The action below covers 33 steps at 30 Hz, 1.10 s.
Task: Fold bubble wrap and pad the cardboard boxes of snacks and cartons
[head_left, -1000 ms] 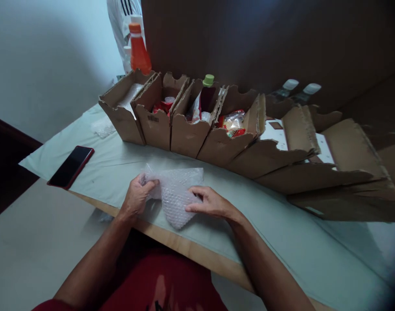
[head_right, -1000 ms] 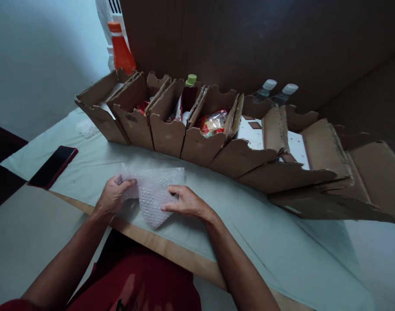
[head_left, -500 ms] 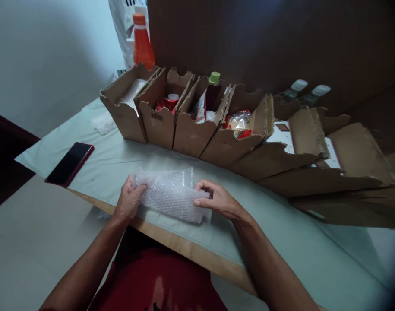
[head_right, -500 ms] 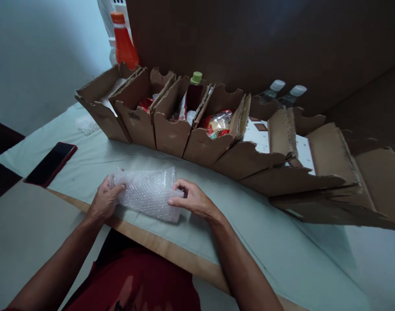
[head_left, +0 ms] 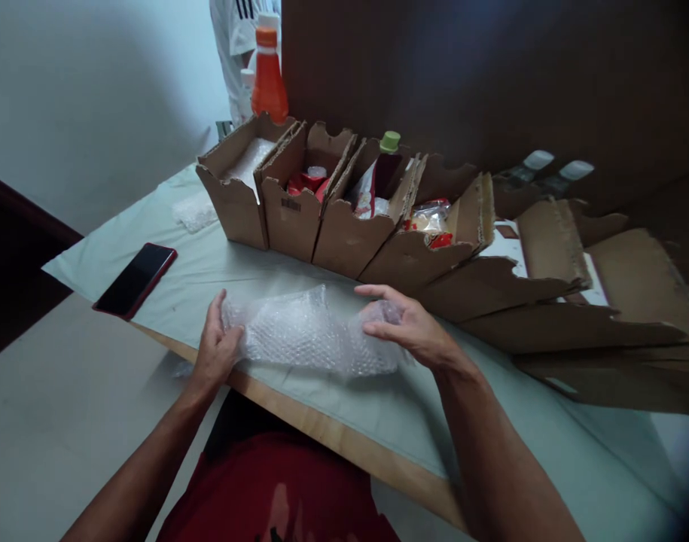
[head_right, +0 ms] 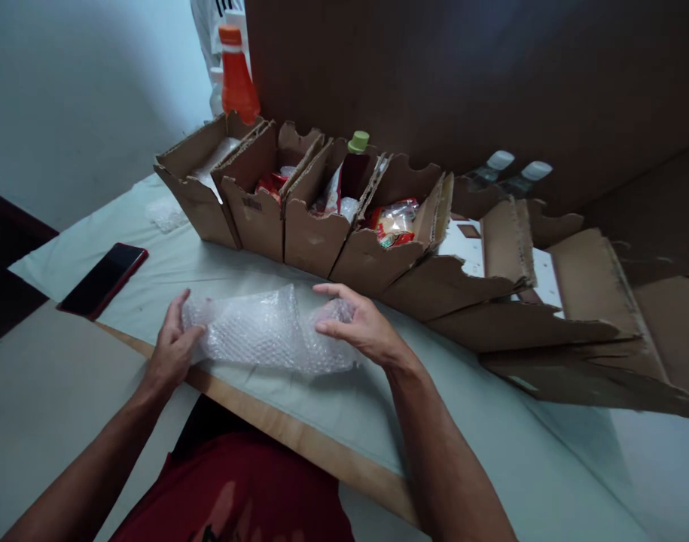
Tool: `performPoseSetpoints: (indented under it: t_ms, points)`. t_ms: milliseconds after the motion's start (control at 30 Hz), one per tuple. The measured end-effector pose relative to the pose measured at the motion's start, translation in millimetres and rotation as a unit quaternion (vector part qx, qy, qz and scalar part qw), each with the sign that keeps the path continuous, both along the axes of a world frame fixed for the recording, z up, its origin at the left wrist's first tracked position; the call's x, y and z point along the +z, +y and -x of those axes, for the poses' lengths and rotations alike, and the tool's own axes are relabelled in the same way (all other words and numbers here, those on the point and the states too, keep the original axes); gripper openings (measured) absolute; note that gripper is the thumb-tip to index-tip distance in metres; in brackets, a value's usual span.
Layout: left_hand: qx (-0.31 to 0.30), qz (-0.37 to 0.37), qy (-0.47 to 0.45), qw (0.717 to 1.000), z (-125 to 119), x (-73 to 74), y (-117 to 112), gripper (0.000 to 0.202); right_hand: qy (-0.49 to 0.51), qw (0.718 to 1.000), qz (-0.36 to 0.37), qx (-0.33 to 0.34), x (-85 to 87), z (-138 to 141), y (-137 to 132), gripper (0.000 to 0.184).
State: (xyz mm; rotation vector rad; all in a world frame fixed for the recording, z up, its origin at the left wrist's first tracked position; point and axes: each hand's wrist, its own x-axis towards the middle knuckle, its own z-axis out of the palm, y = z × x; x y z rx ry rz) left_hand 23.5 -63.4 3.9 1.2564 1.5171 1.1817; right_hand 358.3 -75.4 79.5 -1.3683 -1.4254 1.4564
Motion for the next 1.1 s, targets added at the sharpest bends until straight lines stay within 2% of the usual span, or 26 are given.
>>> performPoseSetpoints:
  t_ms: [67, 133, 167, 233, 300, 333, 400, 467, 533, 567, 633, 667, 733, 800, 867, 900, 967, 1033, 1100]
  points:
    - [0.009, -0.087, 0.087, 0.992, 7.9, 14.6, -0.6, 0.083, -0.075, 0.996, -0.041, 0.015, 1.5, 3.2, 9.8, 0.052]
    - [-0.034, -0.185, 0.183, 0.965, 8.4, 33.7, 4.1, 0.082, -0.141, 0.985, -0.083, 0.049, 3.3, 9.5, 16.4, 0.045]
    - [-0.088, -0.221, 0.223, 0.945, 4.6, 42.0, 9.1, 0.081, -0.163, 0.979, -0.100, 0.069, 6.0, 13.7, 17.7, 0.043]
    - [-0.238, -0.255, 0.265, 0.899, -9.7, 51.6, 24.4, 0.079, -0.183, 0.968, -0.127, 0.116, 16.9, 22.4, 15.7, 0.041]
    - [-0.389, -0.235, 0.270, 0.849, -27.2, 52.2, 43.0, 0.072, -0.182, 0.957, -0.163, 0.155, 35.2, 28.6, 7.9, 0.039]
    - [-0.445, -0.216, 0.269, 0.826, -33.8, 51.2, 51.3, 0.062, -0.180, 0.952, -0.184, 0.163, 46.0, 29.7, 2.5, 0.037]
    - [-0.511, -0.176, 0.261, 0.799, -37.1, 53.5, 61.4, 0.034, -0.181, 0.948, -0.222, 0.140, 67.2, 26.9, -9.1, 0.034]
    - [-0.535, -0.132, 0.240, 0.799, -24.2, 66.3, 61.2, 0.013, -0.187, 0.950, -0.237, 0.082, 81.4, 19.1, -17.1, 0.032]
    - [-0.535, -0.071, 0.218, 0.813, -0.3, 87.2, 54.7, 0.013, -0.186, 0.955, -0.229, 0.033, 81.9, 11.6, -16.4, 0.032]
    - [-0.526, -0.034, 0.215, 0.822, 12.2, 97.5, 51.3, 0.017, -0.181, 0.958, -0.219, 0.025, 75.9, 9.9, -11.8, 0.034]
    - [-0.504, 0.027, 0.224, 0.834, 31.0, 110.0, 47.8, 0.022, -0.183, 0.964, -0.188, 0.029, 53.0, 12.7, 5.0, 0.036]
    - [-0.493, 0.052, 0.245, 0.833, 35.6, 110.2, 48.1, 0.023, -0.204, 0.964, -0.168, 0.036, 37.7, 17.3, 16.0, 0.037]
    - [-0.460, 0.079, 0.327, 0.822, 35.6, 98.8, 52.3, 0.028, -0.285, 0.949, -0.128, 0.039, 5.2, 31.0, 39.0, 0.041]
    - [-0.410, 0.067, 0.426, 0.804, 28.4, 78.0, 58.5, 0.043, -0.362, 0.926, -0.104, 0.025, -23.2, 46.9, 57.8, 0.052]
    - [-0.361, 0.028, 0.500, 0.787, 21.0, 57.1, 63.6, 0.058, -0.395, 0.913, -0.100, 0.010, -42.5, 60.7, 68.0, 0.062]
    - [-0.349, 0.011, 0.519, 0.780, 18.6, 48.8, 65.2, 0.060, -0.400, 0.911, -0.101, 0.007, -48.2, 66.1, 69.7, 0.061]
    - [-0.358, 0.000, 0.533, 0.767, 16.5, 38.2, 66.2, 0.048, -0.411, 0.906, -0.103, 0.013, -51.6, 72.9, 66.3, 0.049]
    - [-0.386, 0.000, 0.532, 0.753, 16.1, 34.9, 64.9, 0.023, -0.415, 0.903, -0.107, 0.029, -45.1, 73.8, 55.0, 0.030]
    - [-0.407, -0.028, 0.524, 0.748, 13.6, 36.9, 62.0, 0.011, -0.418, 0.900, -0.113, 0.036, -31.5, 68.4, 35.9, 0.018]
